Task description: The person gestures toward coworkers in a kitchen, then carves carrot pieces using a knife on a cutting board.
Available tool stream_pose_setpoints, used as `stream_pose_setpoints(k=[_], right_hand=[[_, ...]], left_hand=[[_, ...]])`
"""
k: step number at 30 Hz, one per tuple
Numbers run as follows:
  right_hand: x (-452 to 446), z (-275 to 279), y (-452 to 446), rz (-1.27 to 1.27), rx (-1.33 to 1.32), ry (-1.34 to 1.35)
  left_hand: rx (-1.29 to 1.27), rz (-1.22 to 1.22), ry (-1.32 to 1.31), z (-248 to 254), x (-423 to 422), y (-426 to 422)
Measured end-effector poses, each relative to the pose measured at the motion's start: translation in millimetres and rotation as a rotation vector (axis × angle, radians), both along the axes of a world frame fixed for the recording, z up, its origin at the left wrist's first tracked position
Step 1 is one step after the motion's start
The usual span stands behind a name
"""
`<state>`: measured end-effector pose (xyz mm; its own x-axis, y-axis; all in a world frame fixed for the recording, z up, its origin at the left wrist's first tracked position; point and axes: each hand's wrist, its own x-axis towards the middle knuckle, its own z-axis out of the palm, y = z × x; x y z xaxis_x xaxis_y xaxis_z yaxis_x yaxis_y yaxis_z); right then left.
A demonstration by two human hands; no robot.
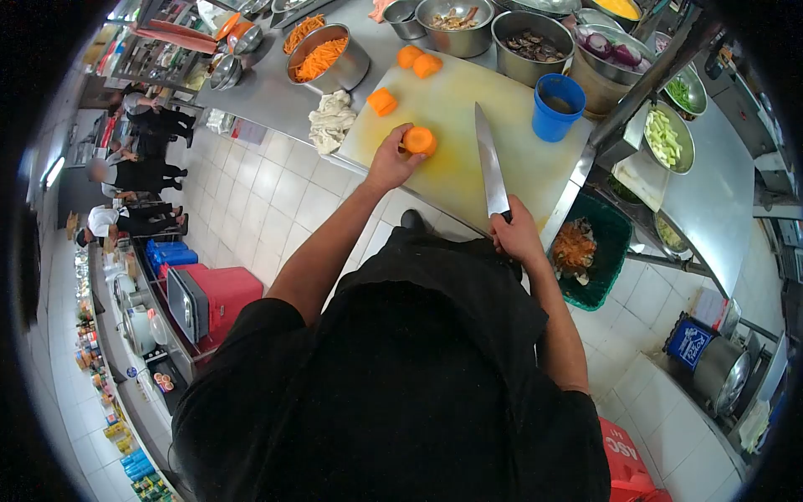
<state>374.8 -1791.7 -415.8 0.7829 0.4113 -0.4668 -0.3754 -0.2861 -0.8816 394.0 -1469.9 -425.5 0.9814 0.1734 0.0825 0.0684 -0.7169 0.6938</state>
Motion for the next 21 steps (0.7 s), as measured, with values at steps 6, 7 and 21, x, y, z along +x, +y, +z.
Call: stream_pose_setpoints(k=[6,7,21], right_hand=[[-5.7,-0.9,-2.7,0.015,0.002,-0.015],[-6.4,0.0,-2.0,0.000,0.014,-0.017],[-5.5,16.9,10.6,-0.111,-0.001,0.017]], left_hand=[[-0.112,-0.060,0.051,6.3,8.7,-11.0],[-0.111,-0.066,0.038,6.0,9.9,-13.0],[-0.164,-0.123,-0.027,-7.0,13.4,-10.9]])
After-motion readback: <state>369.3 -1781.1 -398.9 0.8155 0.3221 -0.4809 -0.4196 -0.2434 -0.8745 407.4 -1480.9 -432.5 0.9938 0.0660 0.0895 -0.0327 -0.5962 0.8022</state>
